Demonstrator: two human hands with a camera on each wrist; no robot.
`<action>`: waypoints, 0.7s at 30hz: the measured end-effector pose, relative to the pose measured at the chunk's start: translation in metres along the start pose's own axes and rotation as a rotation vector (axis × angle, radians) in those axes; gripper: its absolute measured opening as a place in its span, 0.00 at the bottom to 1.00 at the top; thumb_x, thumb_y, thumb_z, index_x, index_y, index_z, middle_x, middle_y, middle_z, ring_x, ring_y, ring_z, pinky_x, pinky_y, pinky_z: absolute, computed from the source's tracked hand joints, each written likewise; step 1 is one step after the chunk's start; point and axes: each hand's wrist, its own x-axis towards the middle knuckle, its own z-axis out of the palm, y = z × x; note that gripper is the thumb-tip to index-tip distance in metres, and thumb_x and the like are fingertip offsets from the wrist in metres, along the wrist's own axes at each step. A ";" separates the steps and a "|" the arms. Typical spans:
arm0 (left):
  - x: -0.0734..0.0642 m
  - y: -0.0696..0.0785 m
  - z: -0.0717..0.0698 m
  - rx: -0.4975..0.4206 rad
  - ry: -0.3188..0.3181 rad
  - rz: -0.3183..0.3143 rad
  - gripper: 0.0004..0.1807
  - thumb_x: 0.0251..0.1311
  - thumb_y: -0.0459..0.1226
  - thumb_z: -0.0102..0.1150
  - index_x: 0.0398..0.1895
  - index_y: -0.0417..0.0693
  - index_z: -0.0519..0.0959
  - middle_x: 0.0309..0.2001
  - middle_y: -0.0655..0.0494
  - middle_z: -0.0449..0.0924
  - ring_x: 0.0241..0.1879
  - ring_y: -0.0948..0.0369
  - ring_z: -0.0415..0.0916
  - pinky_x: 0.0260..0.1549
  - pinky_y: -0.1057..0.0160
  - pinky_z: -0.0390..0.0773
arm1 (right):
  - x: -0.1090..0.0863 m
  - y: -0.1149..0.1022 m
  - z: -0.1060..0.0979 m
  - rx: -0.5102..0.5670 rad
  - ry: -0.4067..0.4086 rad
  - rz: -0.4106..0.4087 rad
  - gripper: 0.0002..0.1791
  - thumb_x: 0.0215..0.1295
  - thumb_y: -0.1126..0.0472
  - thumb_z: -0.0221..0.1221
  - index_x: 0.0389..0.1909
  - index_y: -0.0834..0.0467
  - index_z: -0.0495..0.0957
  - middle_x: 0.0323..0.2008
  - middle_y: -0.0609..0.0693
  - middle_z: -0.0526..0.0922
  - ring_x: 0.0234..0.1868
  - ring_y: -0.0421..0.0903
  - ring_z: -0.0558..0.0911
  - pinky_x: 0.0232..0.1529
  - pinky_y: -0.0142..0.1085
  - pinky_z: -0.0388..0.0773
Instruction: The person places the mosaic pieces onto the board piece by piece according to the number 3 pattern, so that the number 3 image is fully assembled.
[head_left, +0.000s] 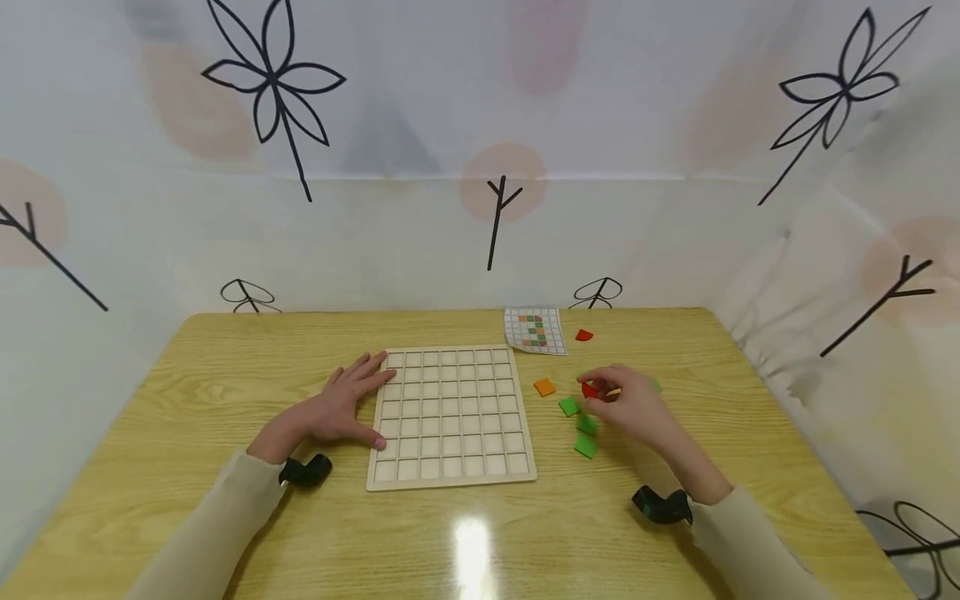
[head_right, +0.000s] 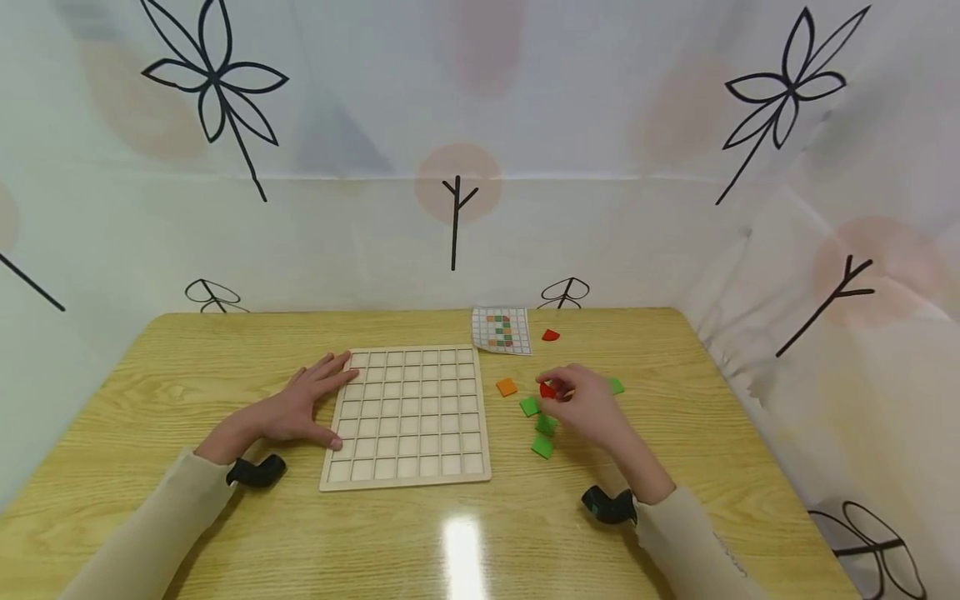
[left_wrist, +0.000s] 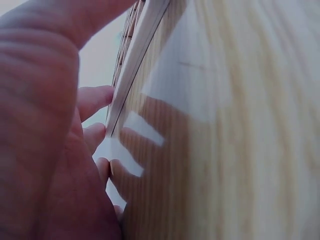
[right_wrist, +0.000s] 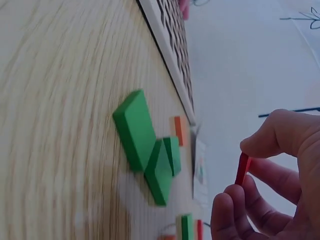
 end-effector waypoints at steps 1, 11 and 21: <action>0.000 0.000 0.000 -0.002 0.002 0.000 0.61 0.47 0.60 0.74 0.78 0.43 0.54 0.79 0.41 0.36 0.77 0.41 0.28 0.66 0.30 0.33 | 0.002 -0.001 0.002 0.015 -0.009 -0.003 0.16 0.59 0.67 0.66 0.50 0.63 0.83 0.38 0.50 0.79 0.38 0.46 0.77 0.43 0.40 0.80; 0.000 -0.001 0.001 -0.004 0.048 0.017 0.59 0.48 0.59 0.74 0.77 0.41 0.56 0.79 0.38 0.39 0.76 0.39 0.31 0.66 0.30 0.34 | 0.022 -0.021 0.029 0.118 -0.047 -0.010 0.15 0.60 0.66 0.66 0.49 0.60 0.82 0.40 0.50 0.81 0.41 0.49 0.80 0.42 0.42 0.78; -0.002 -0.002 0.004 -0.106 0.092 -0.009 0.51 0.52 0.51 0.74 0.75 0.40 0.61 0.79 0.43 0.43 0.77 0.41 0.32 0.68 0.34 0.31 | 0.037 -0.039 0.050 0.218 -0.072 0.012 0.16 0.61 0.64 0.67 0.50 0.62 0.81 0.42 0.51 0.82 0.43 0.50 0.80 0.40 0.40 0.78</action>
